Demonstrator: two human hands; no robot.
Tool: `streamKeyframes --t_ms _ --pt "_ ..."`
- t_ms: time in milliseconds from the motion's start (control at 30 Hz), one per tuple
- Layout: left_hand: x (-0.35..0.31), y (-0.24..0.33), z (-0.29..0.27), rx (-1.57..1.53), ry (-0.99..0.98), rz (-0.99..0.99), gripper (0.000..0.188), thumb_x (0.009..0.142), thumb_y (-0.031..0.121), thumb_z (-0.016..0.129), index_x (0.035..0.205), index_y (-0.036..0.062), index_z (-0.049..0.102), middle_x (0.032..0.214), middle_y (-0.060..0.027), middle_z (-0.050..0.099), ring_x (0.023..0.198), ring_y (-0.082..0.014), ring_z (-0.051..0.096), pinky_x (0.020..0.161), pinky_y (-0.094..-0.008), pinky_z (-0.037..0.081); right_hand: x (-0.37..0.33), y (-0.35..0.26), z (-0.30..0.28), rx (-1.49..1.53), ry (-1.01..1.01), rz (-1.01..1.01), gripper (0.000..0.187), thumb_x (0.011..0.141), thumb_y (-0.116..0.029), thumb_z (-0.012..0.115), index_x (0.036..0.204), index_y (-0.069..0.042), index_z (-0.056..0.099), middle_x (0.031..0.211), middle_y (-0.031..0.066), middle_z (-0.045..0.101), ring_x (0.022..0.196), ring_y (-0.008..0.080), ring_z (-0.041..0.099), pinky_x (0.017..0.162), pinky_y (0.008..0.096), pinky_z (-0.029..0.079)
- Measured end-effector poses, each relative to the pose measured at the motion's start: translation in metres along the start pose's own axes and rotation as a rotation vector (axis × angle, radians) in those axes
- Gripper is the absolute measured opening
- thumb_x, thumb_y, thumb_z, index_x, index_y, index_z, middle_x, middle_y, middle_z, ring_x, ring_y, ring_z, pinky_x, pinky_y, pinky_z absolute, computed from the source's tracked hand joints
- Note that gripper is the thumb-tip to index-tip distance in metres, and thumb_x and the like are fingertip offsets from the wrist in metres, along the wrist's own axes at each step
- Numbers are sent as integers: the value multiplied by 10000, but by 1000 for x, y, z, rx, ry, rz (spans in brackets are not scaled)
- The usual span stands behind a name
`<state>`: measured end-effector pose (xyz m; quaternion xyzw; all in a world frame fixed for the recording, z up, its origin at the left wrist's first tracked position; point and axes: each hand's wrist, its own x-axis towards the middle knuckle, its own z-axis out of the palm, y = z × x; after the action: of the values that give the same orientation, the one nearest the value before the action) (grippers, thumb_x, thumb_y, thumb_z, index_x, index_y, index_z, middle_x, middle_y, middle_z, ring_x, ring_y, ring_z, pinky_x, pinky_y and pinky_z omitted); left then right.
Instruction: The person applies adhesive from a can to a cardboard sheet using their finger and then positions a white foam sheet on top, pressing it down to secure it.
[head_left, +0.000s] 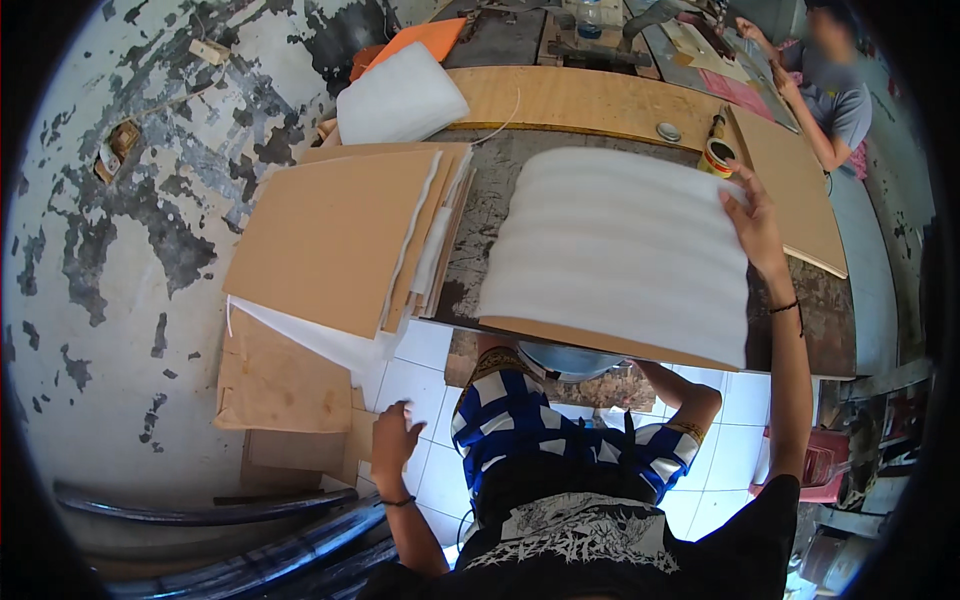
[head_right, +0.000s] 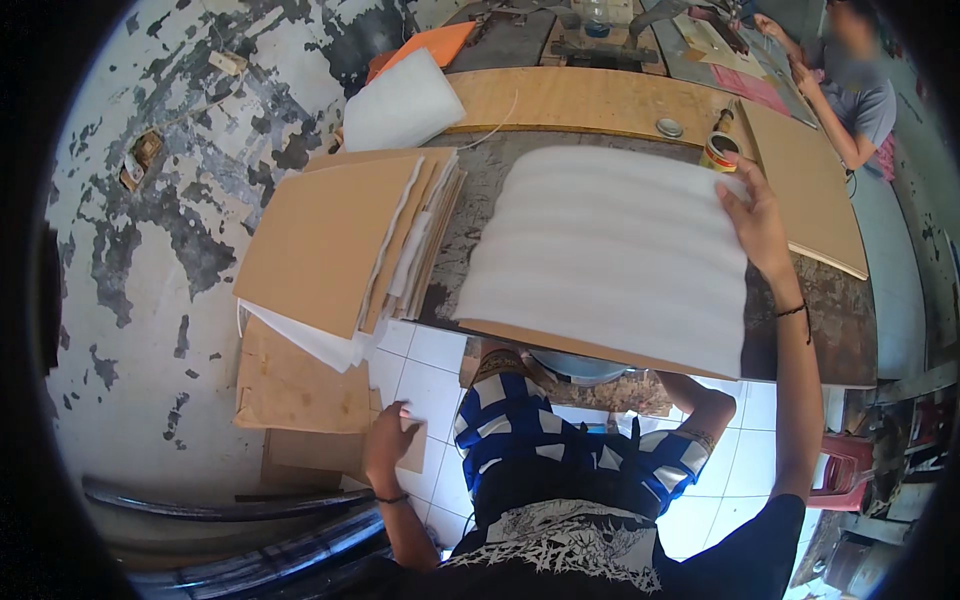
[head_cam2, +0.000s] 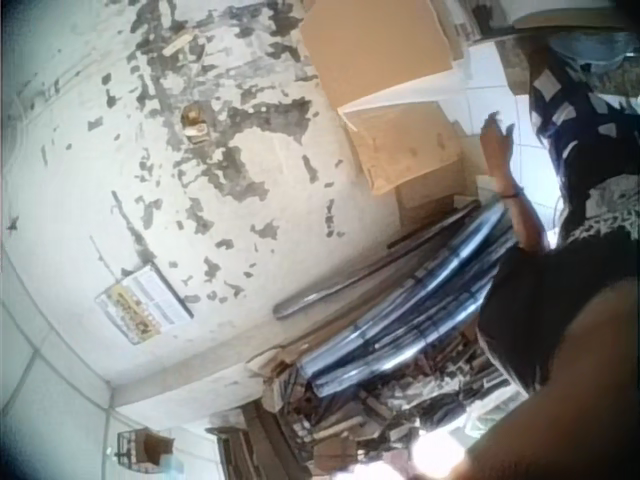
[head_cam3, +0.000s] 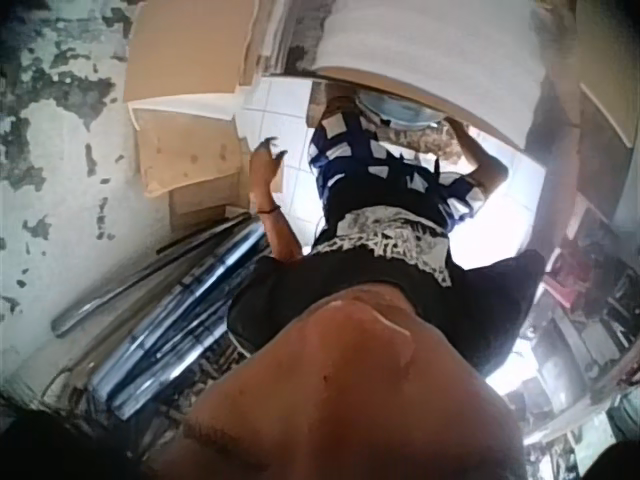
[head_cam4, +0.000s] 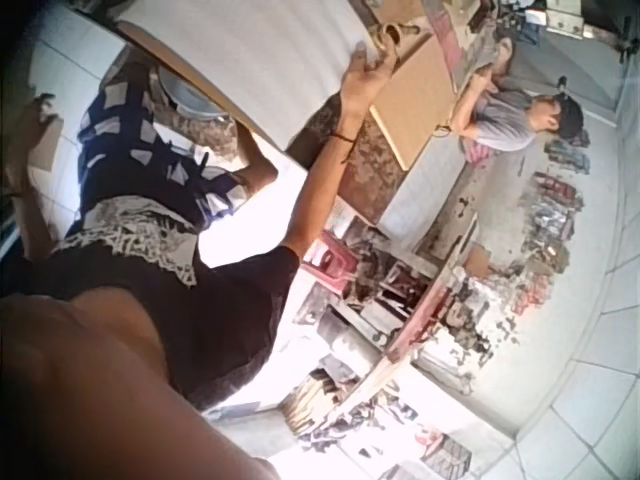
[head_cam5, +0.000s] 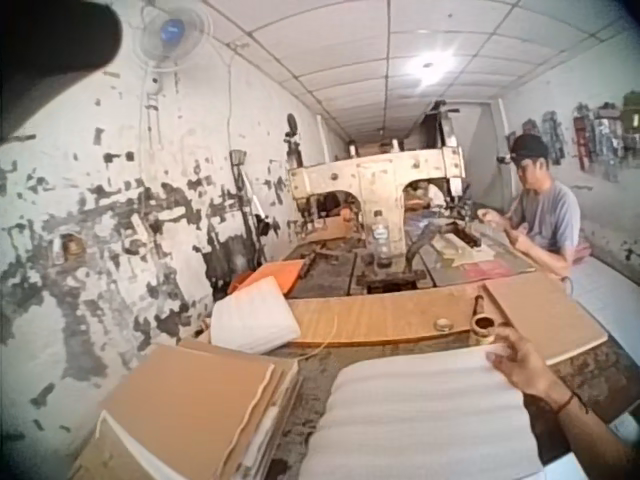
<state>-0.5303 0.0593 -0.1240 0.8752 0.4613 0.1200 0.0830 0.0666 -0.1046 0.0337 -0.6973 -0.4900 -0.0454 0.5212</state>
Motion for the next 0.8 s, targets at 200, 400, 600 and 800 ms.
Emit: streamKeyframes --t_ms 200,400,600,800 --pt "89 144 -146 -1198 -354 620 116 857 83 725 910 -18 741 819 -129 721 776 -200 693 703 -303 512 -10 -13 1 -162 -113 204 554 936 -29 655 1451 -91 461 1128 78 629 613 22 387 526 208 380" --pt "240 233 -105 -356 -59 746 764 870 519 693 1450 77 467 1497 -280 410 1385 -409 408 1155 -477 310 -19 -4 -1 -154 -100 158 555 929 -47 668 1446 -90 472 1057 69 626 584 41 359 515 218 366" --pt "262 245 -60 -44 -134 770 908 828 730 592 1497 139 422 1577 -266 284 1471 -486 202 1220 -524 140 -24 13 -15 -179 -69 136 555 913 -24 671 1431 -67 477 1058 65 613 657 54 398 571 214 390" --pt "264 237 -57 -158 -121 712 872 812 683 650 1483 163 450 1569 -250 304 1470 -472 218 1209 -534 169 -22 2 -9 -145 -112 269 562 911 2 661 1436 -69 470 1083 57 607 710 47 426 594 203 405"
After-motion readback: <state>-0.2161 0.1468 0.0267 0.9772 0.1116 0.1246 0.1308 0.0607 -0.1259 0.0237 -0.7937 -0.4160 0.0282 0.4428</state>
